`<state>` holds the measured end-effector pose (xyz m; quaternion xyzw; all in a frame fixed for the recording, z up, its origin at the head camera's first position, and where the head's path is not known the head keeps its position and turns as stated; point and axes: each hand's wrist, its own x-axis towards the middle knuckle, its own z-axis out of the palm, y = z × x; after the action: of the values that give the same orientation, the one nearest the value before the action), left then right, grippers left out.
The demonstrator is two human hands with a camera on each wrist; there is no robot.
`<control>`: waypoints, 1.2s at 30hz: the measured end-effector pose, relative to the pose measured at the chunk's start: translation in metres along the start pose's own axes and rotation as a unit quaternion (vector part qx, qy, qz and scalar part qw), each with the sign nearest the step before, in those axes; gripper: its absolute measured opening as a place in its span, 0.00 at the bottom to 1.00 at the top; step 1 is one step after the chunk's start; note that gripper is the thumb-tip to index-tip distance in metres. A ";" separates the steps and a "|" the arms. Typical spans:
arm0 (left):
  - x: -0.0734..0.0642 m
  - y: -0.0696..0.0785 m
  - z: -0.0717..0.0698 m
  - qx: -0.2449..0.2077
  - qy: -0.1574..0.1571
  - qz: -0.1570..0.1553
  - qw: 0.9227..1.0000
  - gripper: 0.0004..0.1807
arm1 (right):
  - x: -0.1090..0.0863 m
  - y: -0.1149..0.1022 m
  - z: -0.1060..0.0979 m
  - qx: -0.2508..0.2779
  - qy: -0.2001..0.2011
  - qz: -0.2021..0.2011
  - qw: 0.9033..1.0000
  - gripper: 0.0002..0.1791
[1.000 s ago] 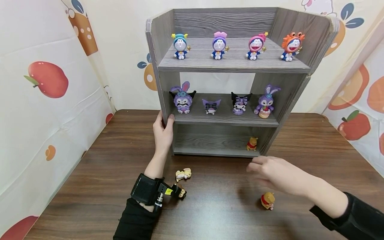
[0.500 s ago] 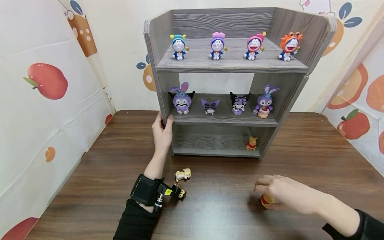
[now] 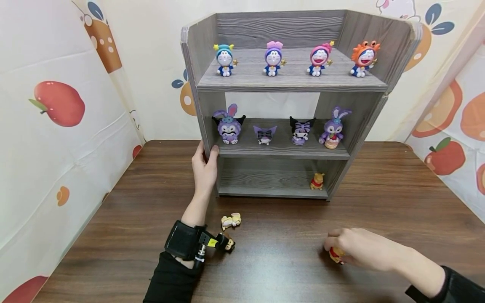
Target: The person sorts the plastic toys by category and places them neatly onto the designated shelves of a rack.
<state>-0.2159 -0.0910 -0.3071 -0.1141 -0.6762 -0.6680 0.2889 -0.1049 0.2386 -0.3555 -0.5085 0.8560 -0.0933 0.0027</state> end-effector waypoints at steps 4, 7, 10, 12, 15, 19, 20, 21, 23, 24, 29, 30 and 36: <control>0.000 0.000 0.000 0.003 0.000 0.000 1.000 0.18 | 0.003 0.002 0.002 0.021 0.006 0.016 1.000 0.19; 0.000 0.000 0.000 0.003 0.000 0.003 1.000 0.18 | 0.007 0.004 0.002 0.029 0.010 0.020 0.999 0.18; 0.000 0.000 0.000 0.002 0.000 0.005 1.000 0.18 | 0.013 0.007 0.001 0.032 0.007 0.028 0.999 0.17; 0.001 0.000 0.000 0.003 0.001 0.007 1.000 0.18 | 0.017 0.010 -0.001 0.032 0.001 0.037 0.999 0.16; 0.001 0.000 0.000 0.001 0.002 0.008 1.000 0.18 | 0.024 0.015 -0.003 0.037 -0.004 0.046 0.998 0.15; 0.002 -0.001 0.000 -0.003 0.001 0.010 1.000 0.18 | 0.035 0.020 -0.004 0.042 0.001 0.045 0.998 0.13; 0.002 -0.001 0.000 -0.004 0.001 0.010 1.000 0.18 | 0.038 0.022 -0.004 0.043 0.001 0.047 0.998 0.12; 0.002 -0.001 0.000 -0.004 0.001 0.010 1.000 0.18 | 0.041 0.023 -0.004 0.042 0.001 0.049 0.998 0.11; 0.002 -0.001 -0.001 -0.003 0.000 0.010 1.000 0.18 | 0.047 0.025 -0.004 0.041 -0.004 0.059 0.997 0.10; 0.002 -0.001 -0.001 -0.004 0.000 0.011 1.000 0.18 | 0.050 0.027 -0.005 0.043 -0.005 0.062 0.997 0.10; 0.001 -0.001 0.000 -0.002 0.003 0.013 1.000 0.18 | 0.066 0.036 -0.011 0.045 -0.006 0.071 0.996 0.09; 0.001 -0.001 0.000 -0.002 0.004 0.013 1.000 0.18 | 0.070 0.039 -0.013 0.045 -0.004 0.070 0.996 0.09; 0.001 0.000 0.000 0.002 0.007 0.010 1.000 0.18 | 0.089 0.055 -0.025 0.044 -0.006 0.073 0.996 0.09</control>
<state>-0.2170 -0.0910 -0.3070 -0.1160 -0.6743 -0.6645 0.3005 -0.1980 0.1908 -0.3320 -0.4442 0.8861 -0.1273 0.0365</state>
